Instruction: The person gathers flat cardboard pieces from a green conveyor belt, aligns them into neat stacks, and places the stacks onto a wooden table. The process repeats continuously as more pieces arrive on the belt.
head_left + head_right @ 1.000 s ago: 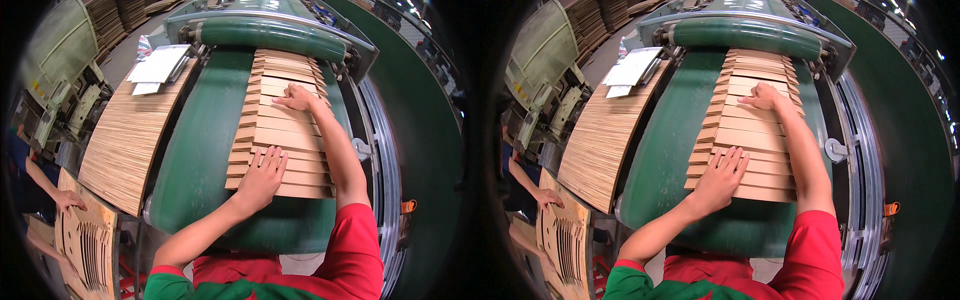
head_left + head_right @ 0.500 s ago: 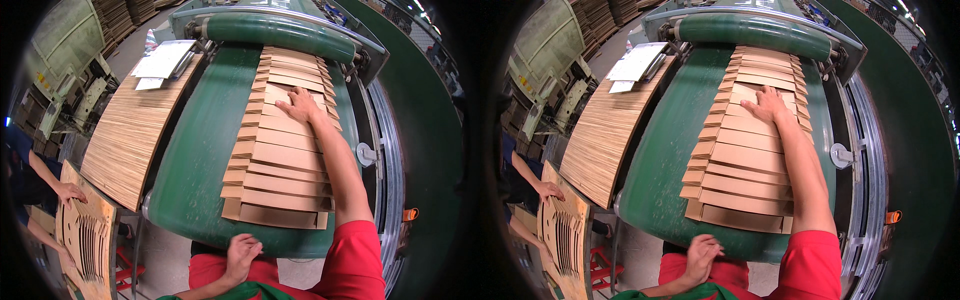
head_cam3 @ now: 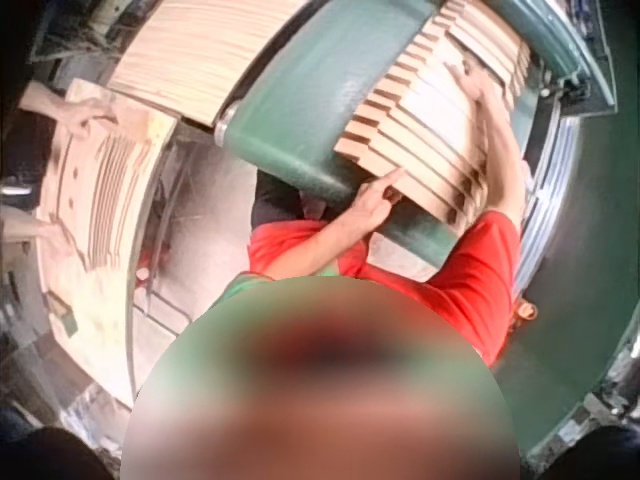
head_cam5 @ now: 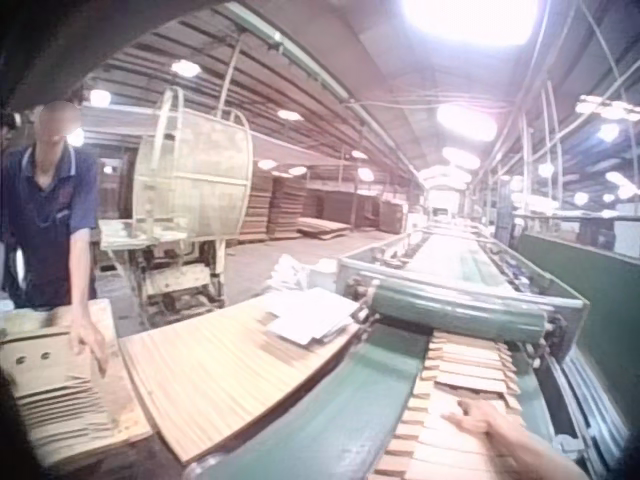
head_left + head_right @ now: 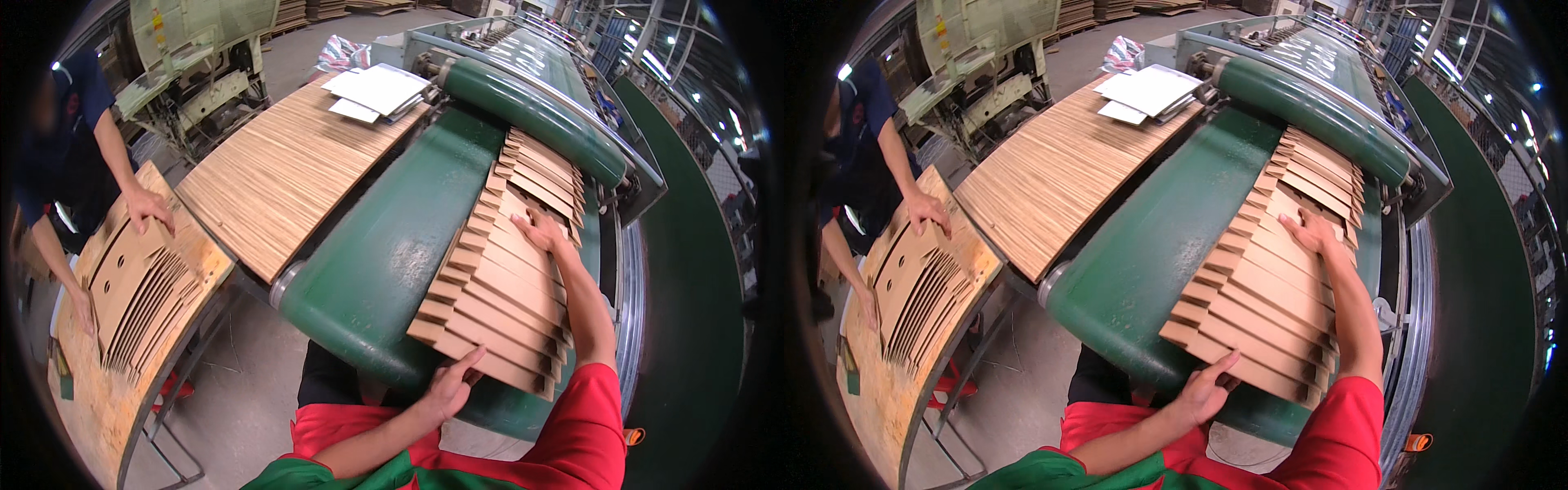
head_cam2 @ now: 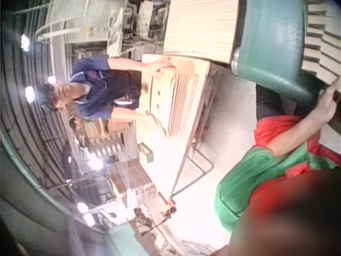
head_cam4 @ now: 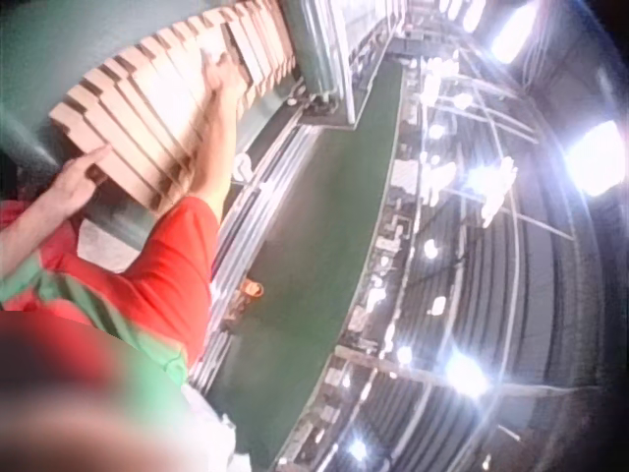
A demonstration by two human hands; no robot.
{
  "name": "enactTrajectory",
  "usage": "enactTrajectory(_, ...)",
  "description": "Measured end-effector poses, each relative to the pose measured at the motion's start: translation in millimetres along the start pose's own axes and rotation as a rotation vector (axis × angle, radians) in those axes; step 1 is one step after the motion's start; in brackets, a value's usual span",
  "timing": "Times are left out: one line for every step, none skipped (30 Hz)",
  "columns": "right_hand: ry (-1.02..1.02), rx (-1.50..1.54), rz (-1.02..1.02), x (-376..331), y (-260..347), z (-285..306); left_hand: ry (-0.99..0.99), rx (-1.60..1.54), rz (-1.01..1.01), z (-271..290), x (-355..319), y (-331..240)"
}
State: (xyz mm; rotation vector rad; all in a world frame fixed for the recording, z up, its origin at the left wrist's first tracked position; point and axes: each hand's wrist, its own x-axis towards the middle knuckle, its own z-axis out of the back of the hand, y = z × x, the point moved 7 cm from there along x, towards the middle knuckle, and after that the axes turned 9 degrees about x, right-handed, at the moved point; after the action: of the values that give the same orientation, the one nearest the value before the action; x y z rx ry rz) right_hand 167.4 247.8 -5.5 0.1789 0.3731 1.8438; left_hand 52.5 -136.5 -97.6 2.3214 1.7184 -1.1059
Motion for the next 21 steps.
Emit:
enactTrajectory(0.039, 0.0, 0.003, -9.4, 5.9, -4.0, 0.197, 0.005, 0.028, -5.9, 2.8, -5.8)
enactTrajectory(0.052, 0.0, -0.005, -21.2, 12.8, -6.7, 0.269, 0.059, 0.078, -1.6, -1.2, -5.9)
enactTrajectory(0.075, -0.01, -0.039, -34.9, 18.6, -9.9, 0.409, 0.086, 0.059, -2.5, -8.5, -10.6)
enactTrajectory(0.099, -0.024, -0.028, -48.1, 29.4, -11.5, 0.451, 0.103, 0.05, 3.6, -20.4, -13.5)
enactTrajectory(0.114, -0.06, -0.022, -61.2, 42.1, -12.0, 0.573, 0.105, 0.02, 2.3, -38.8, -17.5)
enactTrajectory(0.145, -0.075, 0.015, -74.5, 58.0, -11.0, 0.637, 0.099, -0.118, -0.8, -59.3, -27.8)
enactTrajectory(0.191, -0.103, 0.009, -90.3, 71.5, -9.7, 0.575, 0.2, -0.14, 0.6, -76.6, -32.2)
enactTrajectory(0.243, -0.057, 0.045, -104.8, 88.9, -6.2, 0.558, 0.296, -0.173, -5.0, -94.5, -40.3)
enactTrajectory(0.301, -0.019, 0.063, -120.2, 105.4, -1.0, 0.54, 0.389, -0.205, -13.6, -114.3, -51.1)
enactTrajectory(0.351, 0.015, 0.076, -137.4, 120.4, 4.7, 0.473, 0.528, -0.208, -21.9, -133.2, -61.4)
enactTrajectory(0.418, 0.035, 0.108, -154.9, 136.4, 9.8, 0.506, 0.431, -0.167, -34.6, -156.3, -74.5)
enactTrajectory(0.472, 0.055, 0.139, -170.8, 151.2, 15.8, 0.487, 0.383, -0.119, -45.0, -179.3, -87.3)
enactTrajectory(0.515, 0.081, 0.186, -184.2, 165.6, 23.7, 0.516, 0.314, -0.183, -58.1, -206.3, -106.0)
enactTrajectory(0.601, 0.122, 0.166, -197.7, 173.3, 29.6, 0.586, 0.257, -0.154, -69.4, -225.9, -122.8)
enactTrajectory(0.647, 0.125, 0.149, -205.6, 180.5, 33.7, 0.549, 0.29, -0.089, -73.1, -241.4, -131.7)
enactTrajectory(0.679, 0.145, 0.161, -210.2, 187.3, 40.4, 0.566, 0.273, -0.066, -78.7, -254.3, -140.5)
enactTrajectory(0.709, 0.158, 0.176, -211.6, 192.0, 46.1, 0.635, 0.22, -0.082, -85.1, -263.2, -148.2)
enactTrajectory(0.742, 0.169, 0.191, -212.0, 195.0, 49.3, 0.59, 0.253, -0.093, -81.9, -262.2, -150.6)
enactTrajectory(0.777, 0.18, 0.209, -211.0, 197.3, 49.1, 0.522, 0.369, -0.12, -75.4, -255.6, -148.9)
enactTrajectory(0.769, 0.156, 0.182, -206.0, 193.3, 51.6, 0.483, 0.442, -0.176, -68.0, -246.4, -146.9)
enactTrajectory(0.685, 0.102, 0.078, -197.2, 184.7, 50.4, 0.44, 0.516, -0.235, -58.6, -235.1, -143.1)
